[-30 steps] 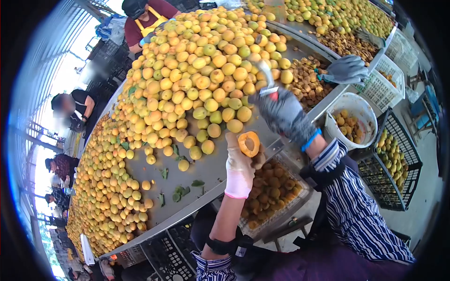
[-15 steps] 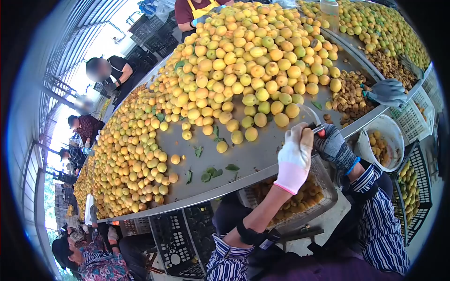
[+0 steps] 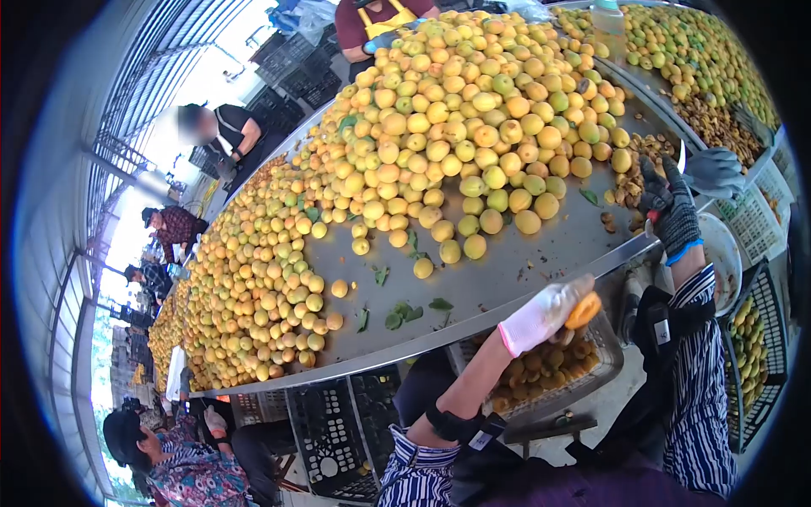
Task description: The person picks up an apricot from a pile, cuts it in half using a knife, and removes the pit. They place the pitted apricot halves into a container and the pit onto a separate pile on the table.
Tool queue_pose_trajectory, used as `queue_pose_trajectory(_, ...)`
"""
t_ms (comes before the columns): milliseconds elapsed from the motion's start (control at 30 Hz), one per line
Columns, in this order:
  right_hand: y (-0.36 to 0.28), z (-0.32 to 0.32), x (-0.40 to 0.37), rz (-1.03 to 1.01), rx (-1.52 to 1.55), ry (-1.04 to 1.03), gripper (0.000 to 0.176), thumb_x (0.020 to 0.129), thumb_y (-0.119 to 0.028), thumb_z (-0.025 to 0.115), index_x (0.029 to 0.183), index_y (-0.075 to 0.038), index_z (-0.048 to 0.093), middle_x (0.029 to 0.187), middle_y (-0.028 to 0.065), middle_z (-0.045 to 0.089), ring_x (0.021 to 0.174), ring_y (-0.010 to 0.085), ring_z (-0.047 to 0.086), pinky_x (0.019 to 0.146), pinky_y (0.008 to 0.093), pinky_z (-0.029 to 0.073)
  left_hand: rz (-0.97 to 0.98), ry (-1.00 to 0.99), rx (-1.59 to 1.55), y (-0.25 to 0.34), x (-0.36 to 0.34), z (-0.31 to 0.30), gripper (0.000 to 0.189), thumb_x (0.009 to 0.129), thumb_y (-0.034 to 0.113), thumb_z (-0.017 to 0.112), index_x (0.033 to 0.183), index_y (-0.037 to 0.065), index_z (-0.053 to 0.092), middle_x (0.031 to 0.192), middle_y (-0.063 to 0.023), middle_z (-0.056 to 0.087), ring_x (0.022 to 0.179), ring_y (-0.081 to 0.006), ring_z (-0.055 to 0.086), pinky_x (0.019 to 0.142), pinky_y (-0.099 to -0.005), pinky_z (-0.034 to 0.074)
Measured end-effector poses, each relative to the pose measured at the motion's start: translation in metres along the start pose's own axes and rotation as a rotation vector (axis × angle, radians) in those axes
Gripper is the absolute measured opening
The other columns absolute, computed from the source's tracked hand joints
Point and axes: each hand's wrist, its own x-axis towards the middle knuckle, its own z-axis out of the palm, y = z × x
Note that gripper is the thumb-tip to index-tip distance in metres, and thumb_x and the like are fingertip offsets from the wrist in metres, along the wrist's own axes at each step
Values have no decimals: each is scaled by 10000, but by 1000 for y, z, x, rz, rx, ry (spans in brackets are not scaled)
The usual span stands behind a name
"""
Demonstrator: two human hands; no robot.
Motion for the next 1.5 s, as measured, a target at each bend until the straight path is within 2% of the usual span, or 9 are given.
queue_pose_trajectory(133, 8, 5, -10, -73, -50, -125, 200, 920, -244, 539, 975, -52, 528, 690, 4, 554, 362, 47, 360, 355, 229, 334, -13, -31, 261, -33, 3, 10, 465, 945, 427, 423, 952, -2, 602, 719, -62, 619, 608, -151, 573, 573, -266, 463)
queue_pose_trajectory(200, 7, 8, -10, 25, 8, -155, 204, 923, -222, 535, 1012, -39, 520, 688, 0, 547, 370, 46, 353, 364, 227, 321, 226, 38, 560, -72, 18, 14, 463, 936, 419, 412, 979, 1, 607, 861, -133, 660, 779, -261, 634, 715, -353, 482)
queue_pose_trajectory(300, 2, 15, -14, 24, 37, -164, 221, 917, -211, 541, 1000, -7, 521, 673, 10, 535, 410, 74, 392, 397, 231, 342, -413, -80, 1019, -28, 6, 24, 552, 888, 505, 392, 1067, 26, 599, 1042, -209, 617, 967, -358, 587, 855, -429, 450)
queue_pose_trajectory(533, -12, 20, -18, -279, 77, 168, 213, 896, -197, 559, 965, -25, 454, 733, 65, 536, 509, 154, 486, 489, 288, 430, -398, -45, 962, -20, 1, 16, 499, 874, 492, 458, 1023, 49, 631, 935, -196, 644, 956, -309, 605, 840, -392, 453)
queue_pose_trajectory(700, -13, 25, -33, -42, 143, -100, 247, 916, -281, 534, 943, -37, 497, 652, 16, 518, 410, 69, 411, 380, 229, 372, -183, 181, 525, 16, 9, -5, 389, 916, 345, 484, 1060, 1, 597, 790, -76, 653, 655, -128, 612, 559, -224, 467)
queue_pose_trajectory(867, -14, 35, -46, -14, 113, -93, 252, 918, -289, 528, 942, -39, 512, 628, -2, 508, 393, 62, 391, 370, 231, 361, 113, 581, 767, 13, 37, -30, 306, 910, 274, 505, 947, -11, 608, 712, -104, 623, 573, -148, 610, 556, -266, 478)
queue_pose_trajectory(967, -18, 37, -49, 1, 102, -96, 256, 919, -295, 525, 942, -40, 522, 613, -12, 501, 383, 57, 379, 364, 232, 354, 217, 861, 897, 4, 59, -68, 250, 879, 282, 538, 914, 56, 642, 723, -180, 625, 696, -355, 606, 664, -401, 481)
queue_pose_trajectory(1067, -19, 34, -47, 9, 94, -93, 260, 921, -300, 522, 942, -41, 531, 598, -23, 495, 373, 53, 367, 358, 234, 348, 368, 1050, 1154, 5, 78, -117, 250, 857, 253, 533, 908, 35, 642, 798, -154, 635, 727, -287, 608, 696, -352, 478)
queue_pose_trajectory(1500, -13, 36, -42, 53, 57, -29, 242, 908, -311, 541, 938, -73, 573, 570, -47, 492, 373, 54, 381, 326, 239, 310, -18, 1217, 1710, 17, 91, -193, 502, 785, 181, 617, 1263, 144, 469, 1118, -202, 504, 962, -355, 551, 827, -429, 467)
